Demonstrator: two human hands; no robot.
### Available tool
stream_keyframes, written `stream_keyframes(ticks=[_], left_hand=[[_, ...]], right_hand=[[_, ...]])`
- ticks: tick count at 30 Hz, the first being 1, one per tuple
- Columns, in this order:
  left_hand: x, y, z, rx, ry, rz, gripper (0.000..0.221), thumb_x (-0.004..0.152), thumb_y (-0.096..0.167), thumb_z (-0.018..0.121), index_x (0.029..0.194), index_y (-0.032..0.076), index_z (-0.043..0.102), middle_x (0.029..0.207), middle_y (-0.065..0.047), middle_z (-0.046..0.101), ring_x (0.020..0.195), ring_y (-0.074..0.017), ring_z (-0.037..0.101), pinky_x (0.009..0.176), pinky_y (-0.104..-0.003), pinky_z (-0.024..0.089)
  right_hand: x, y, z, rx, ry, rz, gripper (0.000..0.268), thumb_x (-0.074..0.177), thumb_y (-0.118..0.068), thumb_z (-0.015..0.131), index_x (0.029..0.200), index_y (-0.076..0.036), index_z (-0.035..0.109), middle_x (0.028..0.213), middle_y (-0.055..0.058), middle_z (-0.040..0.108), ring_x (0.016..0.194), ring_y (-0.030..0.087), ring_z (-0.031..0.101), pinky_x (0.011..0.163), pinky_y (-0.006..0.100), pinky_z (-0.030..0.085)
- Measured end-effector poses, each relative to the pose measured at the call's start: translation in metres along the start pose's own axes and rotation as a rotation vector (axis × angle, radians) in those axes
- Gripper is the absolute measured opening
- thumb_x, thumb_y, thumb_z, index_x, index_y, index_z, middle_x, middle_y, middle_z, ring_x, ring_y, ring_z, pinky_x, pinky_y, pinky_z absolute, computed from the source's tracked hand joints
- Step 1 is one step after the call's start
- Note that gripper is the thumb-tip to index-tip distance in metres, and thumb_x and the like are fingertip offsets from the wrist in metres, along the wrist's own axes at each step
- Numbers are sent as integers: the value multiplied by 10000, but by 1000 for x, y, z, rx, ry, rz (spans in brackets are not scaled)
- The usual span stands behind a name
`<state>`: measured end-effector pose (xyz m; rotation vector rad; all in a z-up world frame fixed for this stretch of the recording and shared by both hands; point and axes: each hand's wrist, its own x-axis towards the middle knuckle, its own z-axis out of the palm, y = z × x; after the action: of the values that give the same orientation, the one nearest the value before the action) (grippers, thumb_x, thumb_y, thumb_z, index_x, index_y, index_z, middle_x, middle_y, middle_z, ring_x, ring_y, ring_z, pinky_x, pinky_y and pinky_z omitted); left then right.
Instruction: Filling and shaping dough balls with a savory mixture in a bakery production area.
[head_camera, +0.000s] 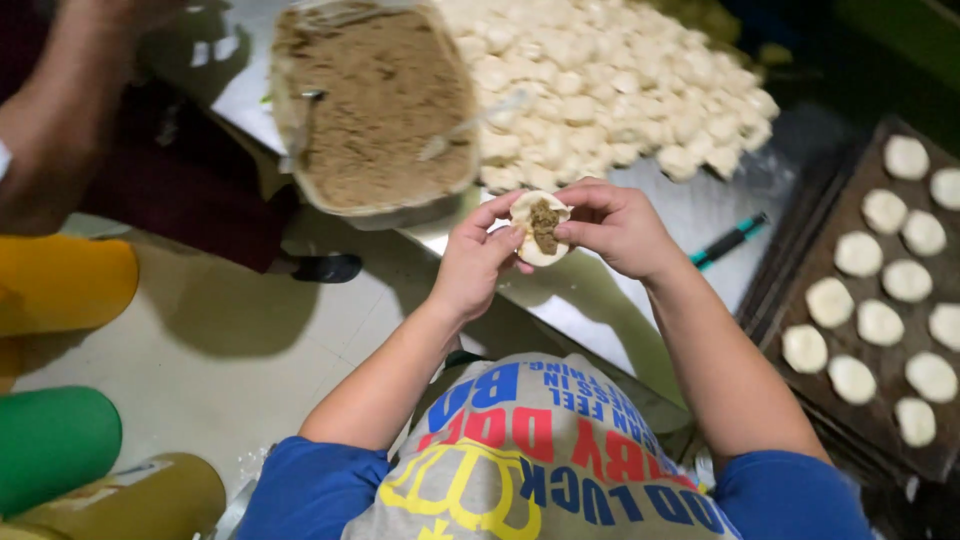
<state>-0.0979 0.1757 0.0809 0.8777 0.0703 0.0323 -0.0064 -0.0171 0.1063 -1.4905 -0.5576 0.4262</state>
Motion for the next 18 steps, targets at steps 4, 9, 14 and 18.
stream_keyframes(ticks=[4, 9, 14, 18], left_hand=[[-9, -33, 36, 183, -23, 49, 413, 931, -87, 671, 1340, -59, 621, 1140, -113, 516, 772, -148, 646, 566, -297, 678], [-9, -82, 64, 610, 37, 160, 206, 855, 38, 812, 1054, -3, 779, 994, -83, 612, 746, -105, 639, 564, -245, 612], [-17, -115, 78, 820, 55, 235, 304, 879, 69, 753, 1181, 45, 735, 909, -56, 617, 775, -119, 588, 665, -280, 518], [-30, -122, 80, 840, -99, 28, 493, 803, 16, 692, 1287, 100, 728, 1048, -52, 597, 935, -149, 617, 857, -336, 560]], right_hand=[[-43, 16, -34, -66, 162, -34, 235, 783, 144, 808, 1002, 141, 723, 859, 206, 613, 503, 224, 656, 406, 335, 595], [-93, 31, -66, -542, 327, 9, 185, 823, 91, 676, 971, 26, 765, 811, 129, 626, 503, 193, 671, 409, 261, 567], [-142, -2, -73, -640, 54, 3, 572, 803, 50, 704, 1366, 27, 605, 1187, 225, 584, 968, 342, 668, 819, 380, 600], [-161, 4, -78, -801, -14, 78, 611, 902, -147, 752, 1473, -72, 549, 1285, 145, 534, 1075, 291, 661, 951, 404, 587]])
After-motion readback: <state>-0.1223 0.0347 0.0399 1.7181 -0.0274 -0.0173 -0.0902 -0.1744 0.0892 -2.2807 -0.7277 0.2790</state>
